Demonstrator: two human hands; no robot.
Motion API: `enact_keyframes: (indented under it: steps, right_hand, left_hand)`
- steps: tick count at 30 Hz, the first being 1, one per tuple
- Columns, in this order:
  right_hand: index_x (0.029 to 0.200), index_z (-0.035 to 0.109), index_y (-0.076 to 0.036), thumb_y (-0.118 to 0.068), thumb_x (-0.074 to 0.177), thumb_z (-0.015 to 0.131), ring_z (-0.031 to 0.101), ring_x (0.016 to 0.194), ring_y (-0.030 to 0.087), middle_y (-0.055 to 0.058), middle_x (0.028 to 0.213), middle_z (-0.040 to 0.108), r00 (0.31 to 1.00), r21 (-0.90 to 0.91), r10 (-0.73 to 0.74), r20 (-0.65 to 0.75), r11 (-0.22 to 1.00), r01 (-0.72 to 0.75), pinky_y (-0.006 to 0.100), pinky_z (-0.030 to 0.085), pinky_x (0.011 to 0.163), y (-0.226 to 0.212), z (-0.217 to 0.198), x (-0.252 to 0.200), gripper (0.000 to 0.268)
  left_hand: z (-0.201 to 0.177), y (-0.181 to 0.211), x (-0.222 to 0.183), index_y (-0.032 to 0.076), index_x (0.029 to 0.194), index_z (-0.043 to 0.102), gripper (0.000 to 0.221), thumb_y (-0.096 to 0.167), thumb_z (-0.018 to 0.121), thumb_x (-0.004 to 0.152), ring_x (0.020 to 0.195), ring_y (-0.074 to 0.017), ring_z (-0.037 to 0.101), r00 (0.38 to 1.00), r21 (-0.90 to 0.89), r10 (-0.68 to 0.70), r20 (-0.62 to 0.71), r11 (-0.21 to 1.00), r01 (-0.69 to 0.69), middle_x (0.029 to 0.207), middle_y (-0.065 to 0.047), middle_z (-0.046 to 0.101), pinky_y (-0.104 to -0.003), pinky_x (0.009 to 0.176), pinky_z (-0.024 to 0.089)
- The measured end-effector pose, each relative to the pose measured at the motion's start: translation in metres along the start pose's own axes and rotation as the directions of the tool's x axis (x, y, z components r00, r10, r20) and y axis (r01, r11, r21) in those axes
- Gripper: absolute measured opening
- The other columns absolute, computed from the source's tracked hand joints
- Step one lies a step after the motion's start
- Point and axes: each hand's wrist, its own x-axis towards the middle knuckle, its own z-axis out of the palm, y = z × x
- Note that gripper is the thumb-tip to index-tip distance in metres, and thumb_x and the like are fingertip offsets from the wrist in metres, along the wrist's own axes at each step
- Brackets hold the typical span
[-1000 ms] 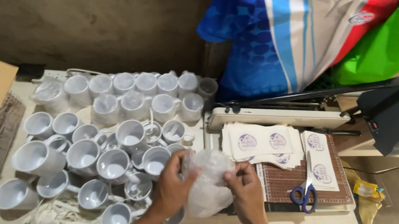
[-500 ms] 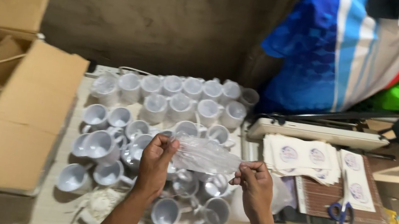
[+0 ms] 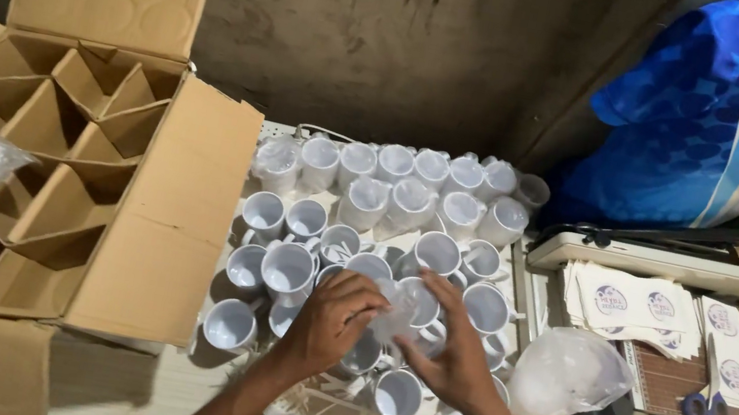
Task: The person places individual mugs into plastic bags by hand and سپس arranges them onto a table next to a stack of boxes and circular stickers.
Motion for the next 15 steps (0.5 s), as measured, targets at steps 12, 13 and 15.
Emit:
enact_keyframes:
  steps: [12,13,15]
  right_hand:
    - [0.091,0.073,-0.004,-0.011,0.089,0.078,0.063,0.082,0.011,0.001,0.089,0.073,0.906,0.234,0.246,0.344,0.912,-0.336,0.028,0.053,0.074,0.065,0.014,0.036,0.008]
    - [0.093,0.073,-0.005,-0.012,0.091,0.077,0.063,0.082,0.010,0.001,0.087,0.073,0.896,0.244,0.258,0.363,0.901,-0.358,0.026,0.053,0.075,0.069,0.014,0.036,0.008]
    - [0.090,0.072,-0.005,-0.013,0.090,0.075,0.065,0.081,0.010,0.000,0.086,0.073,0.899,0.219,0.262,0.352,0.911,-0.351,0.029,0.054,0.074,0.068,0.005,0.039,0.008]
  left_hand:
    - [-0.056,-0.039,0.007,0.004,0.097,0.062,0.027,0.030,0.062,0.105,0.083,-0.0126,0.057,0.941,-0.497,-0.172,0.290,0.814,0.302,0.090,-0.001,0.063,-0.028,0.077,0.047]
    - [-0.055,-0.045,-0.001,0.004,0.097,0.062,0.029,0.030,0.060,0.108,0.074,-0.0107,0.050,0.893,-0.564,-0.265,0.363,0.700,0.437,0.081,0.000,0.057,-0.027,0.069,0.044]
    - [-0.063,-0.043,0.003,0.003,0.097,0.063,0.028,0.029,0.062,0.106,0.073,-0.0132,0.052,0.886,-0.402,-0.241,0.395,0.822,0.403,0.078,-0.002,0.058,-0.030,0.068,0.046]
